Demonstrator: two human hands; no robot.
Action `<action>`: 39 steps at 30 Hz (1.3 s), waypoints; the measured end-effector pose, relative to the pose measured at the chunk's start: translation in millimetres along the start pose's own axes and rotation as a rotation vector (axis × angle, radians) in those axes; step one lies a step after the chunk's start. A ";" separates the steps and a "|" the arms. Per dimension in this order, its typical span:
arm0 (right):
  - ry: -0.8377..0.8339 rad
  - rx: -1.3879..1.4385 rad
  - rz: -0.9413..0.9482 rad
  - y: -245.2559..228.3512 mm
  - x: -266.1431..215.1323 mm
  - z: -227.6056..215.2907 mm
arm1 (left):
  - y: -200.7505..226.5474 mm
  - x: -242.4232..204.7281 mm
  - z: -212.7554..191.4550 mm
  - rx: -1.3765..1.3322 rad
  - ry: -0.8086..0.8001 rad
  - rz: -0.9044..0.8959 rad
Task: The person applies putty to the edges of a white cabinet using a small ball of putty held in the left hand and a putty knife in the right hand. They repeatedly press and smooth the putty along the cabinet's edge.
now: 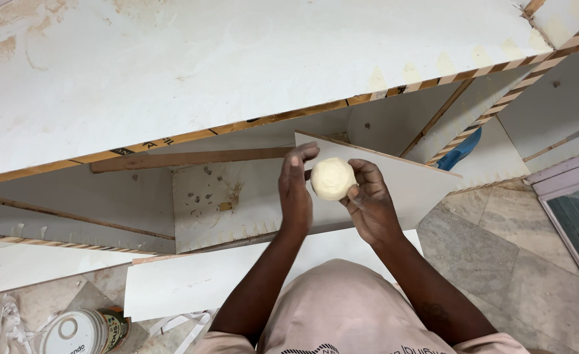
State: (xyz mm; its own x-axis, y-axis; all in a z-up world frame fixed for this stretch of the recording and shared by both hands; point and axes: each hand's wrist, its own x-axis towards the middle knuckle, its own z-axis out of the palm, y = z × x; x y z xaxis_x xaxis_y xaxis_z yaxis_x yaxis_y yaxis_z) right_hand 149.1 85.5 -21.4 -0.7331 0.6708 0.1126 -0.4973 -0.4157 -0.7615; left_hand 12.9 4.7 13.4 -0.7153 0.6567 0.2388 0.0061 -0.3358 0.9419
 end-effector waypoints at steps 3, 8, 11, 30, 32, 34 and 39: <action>-0.016 -0.185 -0.080 -0.6 -3.1 9.9 | 0.7 -6.9 11.5 -0.125 -0.049 0.005; -0.095 -0.612 -0.344 -10.9 -5.9 17.2 | 10.7 2.8 14.4 -0.164 -0.135 -0.044; -0.066 -0.790 -0.451 -11.4 -8.3 17.7 | 18.8 3.4 17.5 -0.145 -0.118 0.030; -0.183 -1.444 -0.734 -25.8 -9.2 43.7 | 6.2 5.3 -0.4 -0.470 -0.023 -0.243; -0.295 -1.537 -0.746 -35.9 -0.4 45.7 | 2.6 5.1 -7.6 -0.509 -0.008 -0.292; -0.433 -1.612 -0.698 -59.0 17.3 41.1 | -0.6 6.5 -12.9 -0.538 0.000 -0.312; -0.153 -1.843 -0.864 -142.2 90.3 30.4 | -2.2 -0.9 -14.7 -0.435 -0.129 -0.366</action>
State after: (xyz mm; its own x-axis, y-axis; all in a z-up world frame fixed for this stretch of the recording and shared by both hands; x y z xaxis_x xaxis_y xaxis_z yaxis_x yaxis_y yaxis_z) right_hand 139.5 186.5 116.5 -0.6864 0.2242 0.6918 0.2247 0.9701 -0.0914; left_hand 3.3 -5.1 7.7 -0.5262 0.8498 -0.0316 -0.5322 -0.3001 0.7916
